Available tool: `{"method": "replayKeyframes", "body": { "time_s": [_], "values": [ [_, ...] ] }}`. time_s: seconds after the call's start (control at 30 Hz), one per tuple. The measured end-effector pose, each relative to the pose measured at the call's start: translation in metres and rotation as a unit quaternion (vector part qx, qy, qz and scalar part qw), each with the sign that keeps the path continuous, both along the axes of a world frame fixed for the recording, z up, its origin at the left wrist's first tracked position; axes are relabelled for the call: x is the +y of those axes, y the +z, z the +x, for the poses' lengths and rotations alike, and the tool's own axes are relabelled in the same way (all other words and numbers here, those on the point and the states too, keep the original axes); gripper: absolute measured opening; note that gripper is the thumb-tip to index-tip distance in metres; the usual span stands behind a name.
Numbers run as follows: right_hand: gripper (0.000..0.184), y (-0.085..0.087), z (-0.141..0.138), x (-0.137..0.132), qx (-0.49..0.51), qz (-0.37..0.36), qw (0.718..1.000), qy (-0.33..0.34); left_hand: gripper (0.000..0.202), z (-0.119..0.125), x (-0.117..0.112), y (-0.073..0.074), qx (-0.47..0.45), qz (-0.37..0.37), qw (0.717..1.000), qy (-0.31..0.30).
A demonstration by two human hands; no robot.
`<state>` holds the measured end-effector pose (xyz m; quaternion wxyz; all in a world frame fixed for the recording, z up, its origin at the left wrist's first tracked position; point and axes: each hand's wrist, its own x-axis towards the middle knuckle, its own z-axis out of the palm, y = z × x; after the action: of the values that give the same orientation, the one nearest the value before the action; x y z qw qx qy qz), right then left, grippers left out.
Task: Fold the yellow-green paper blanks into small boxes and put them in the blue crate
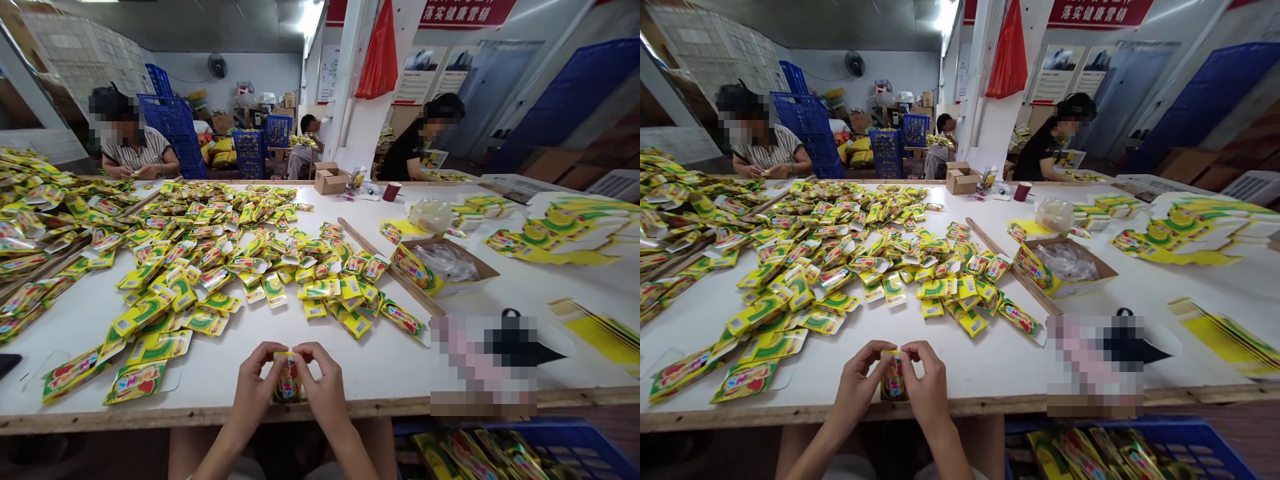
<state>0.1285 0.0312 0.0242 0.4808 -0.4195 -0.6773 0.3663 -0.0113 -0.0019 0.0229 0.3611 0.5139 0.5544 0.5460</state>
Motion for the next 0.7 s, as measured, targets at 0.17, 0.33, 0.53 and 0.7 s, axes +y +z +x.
{"method": "replayKeyframes", "body": {
  "time_s": [0.17,0.33,0.53,0.7],
  "values": [
    [0.011,0.002,-0.003,0.003,-0.015,0.002,1.000,-0.023,0.015,0.002,0.004,-0.001,-0.013,-0.008,1.000,0.022],
    [0.010,-0.005,0.003,-0.001,0.010,-0.002,1.000,0.022,0.012,-0.005,-0.001,-0.011,0.002,0.033,0.999,-0.009],
    [0.012,-0.010,0.000,-0.006,0.044,0.022,0.998,0.026,0.011,-0.008,-0.006,-0.010,0.047,0.054,0.996,-0.044],
    [0.019,0.017,0.061,-0.010,-0.045,0.030,0.996,-0.076,0.024,-0.032,0.005,-0.007,0.160,0.061,0.984,-0.038]
  ]
}}
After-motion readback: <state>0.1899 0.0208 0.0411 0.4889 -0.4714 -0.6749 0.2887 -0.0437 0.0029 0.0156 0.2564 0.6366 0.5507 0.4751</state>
